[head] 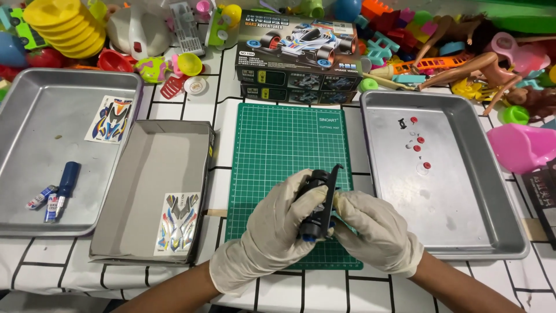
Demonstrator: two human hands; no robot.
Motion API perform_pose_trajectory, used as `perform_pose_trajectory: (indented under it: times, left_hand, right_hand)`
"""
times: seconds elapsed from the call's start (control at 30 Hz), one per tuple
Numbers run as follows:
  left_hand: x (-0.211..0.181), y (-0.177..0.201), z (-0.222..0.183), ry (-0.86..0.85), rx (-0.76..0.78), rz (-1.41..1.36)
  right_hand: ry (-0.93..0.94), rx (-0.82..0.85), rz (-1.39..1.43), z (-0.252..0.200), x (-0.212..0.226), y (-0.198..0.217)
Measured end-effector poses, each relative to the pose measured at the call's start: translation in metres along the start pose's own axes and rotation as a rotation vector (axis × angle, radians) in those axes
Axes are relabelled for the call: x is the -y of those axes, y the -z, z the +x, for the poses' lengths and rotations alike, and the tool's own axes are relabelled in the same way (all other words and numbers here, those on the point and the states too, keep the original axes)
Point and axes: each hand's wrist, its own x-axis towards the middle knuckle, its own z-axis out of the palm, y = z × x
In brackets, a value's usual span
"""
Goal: Assembling a mini 4WD toy car by installing the motor and using a small tool to fasten parts to the chassis.
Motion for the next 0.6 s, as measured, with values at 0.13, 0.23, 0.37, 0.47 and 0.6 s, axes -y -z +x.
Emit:
perform_pose_trajectory:
  times: [0.13,0.23,0.37,0.47,0.6]
  left_hand:
    - [0.015,-0.003,0.005,-0.004,-0.093,0.064]
    - [0.022,-0.005,0.005,0.072,-0.132,-0.104]
    - [0.029,-0.009,-0.001,0.523,-0.098,-0.362]
    - [0.047,-0.029,-0.025,0.511,-0.133,-0.467]
    - [0.029,-0.005,0.002,0.241,-0.163,-0.212]
  right_hand:
    - [-0.063,0.048,0.068,0.004,-0.003,0.001]
    - [-0.135,0.135,0.116,0.005,-0.006,0.003]
    - [-0.185,0.141,0.228,0.014,-0.017,0.007]
    - [-0.380,0.048,0.076,0.043,-0.031,0.046]
    - [-0.966,0.246,-0.206,0.058,-0.102,0.082]
